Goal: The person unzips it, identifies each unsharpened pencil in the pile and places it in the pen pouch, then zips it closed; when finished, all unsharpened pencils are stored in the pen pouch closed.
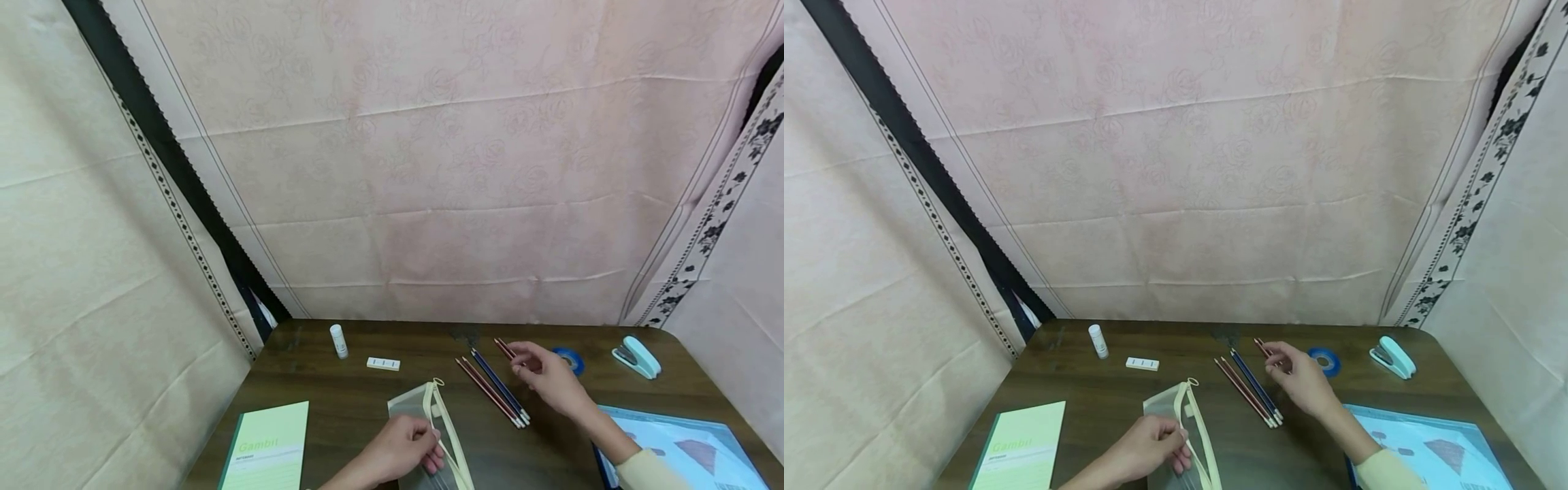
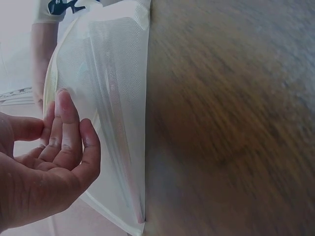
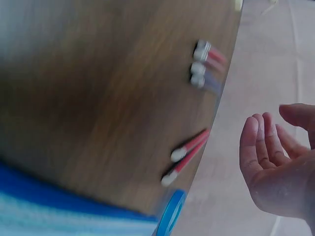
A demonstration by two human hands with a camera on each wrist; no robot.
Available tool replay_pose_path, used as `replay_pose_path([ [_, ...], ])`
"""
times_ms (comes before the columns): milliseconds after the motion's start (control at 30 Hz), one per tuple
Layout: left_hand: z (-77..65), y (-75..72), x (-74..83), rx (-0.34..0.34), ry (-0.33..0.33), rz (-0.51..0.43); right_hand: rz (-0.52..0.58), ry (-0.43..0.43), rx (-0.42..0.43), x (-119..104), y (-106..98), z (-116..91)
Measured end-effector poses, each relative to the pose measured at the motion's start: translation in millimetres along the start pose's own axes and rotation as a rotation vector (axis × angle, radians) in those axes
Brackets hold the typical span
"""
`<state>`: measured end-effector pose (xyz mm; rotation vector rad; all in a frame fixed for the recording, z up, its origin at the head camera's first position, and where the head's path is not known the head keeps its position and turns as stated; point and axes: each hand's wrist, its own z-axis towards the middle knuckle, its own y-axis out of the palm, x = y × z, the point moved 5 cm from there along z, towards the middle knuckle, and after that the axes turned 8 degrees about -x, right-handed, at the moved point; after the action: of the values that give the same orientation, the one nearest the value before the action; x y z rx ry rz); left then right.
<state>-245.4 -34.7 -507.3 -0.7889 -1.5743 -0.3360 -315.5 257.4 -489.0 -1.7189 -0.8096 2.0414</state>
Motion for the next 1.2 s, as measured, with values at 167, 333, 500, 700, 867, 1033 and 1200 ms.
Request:
replay_pose_path([
  [167,0.1,-0.1,-0.1,0.001,-0.005,0.001,-0.126,-0.019,0.014,14.8,-11.0,8.8],
  [333,0.0,-0.3,0.1,0.001,-0.009,-0.004,-0.232,0.011,-0.004,29.9,-17.1,19.1],
  [500,-0.7,-0.5,-0.4,0.0,-0.013,-0.004,-0.31,-0.007,-0.003,35.8,-19.2,24.1],
  [700,-2.3,-2.6,1.2,0.006,-0.011,0.006,-0.356,0.004,-0.071,42.3,-13.2,28.6],
  [867,-2.6,-4.8,2.9,0.014,-0.014,0.015,-0.41,0.006,-0.08,46.9,-10.3,29.6],
  [1033,-3.6,-4.9,3.2,0.019,-0.023,0.026,-0.407,0.022,-0.066,49.8,-8.6,28.8],
  [1200,-4.7,-4.7,2.9,0.016,-0.029,0.022,-0.422,0.047,-0.062,51.2,-5.5,28.8],
])
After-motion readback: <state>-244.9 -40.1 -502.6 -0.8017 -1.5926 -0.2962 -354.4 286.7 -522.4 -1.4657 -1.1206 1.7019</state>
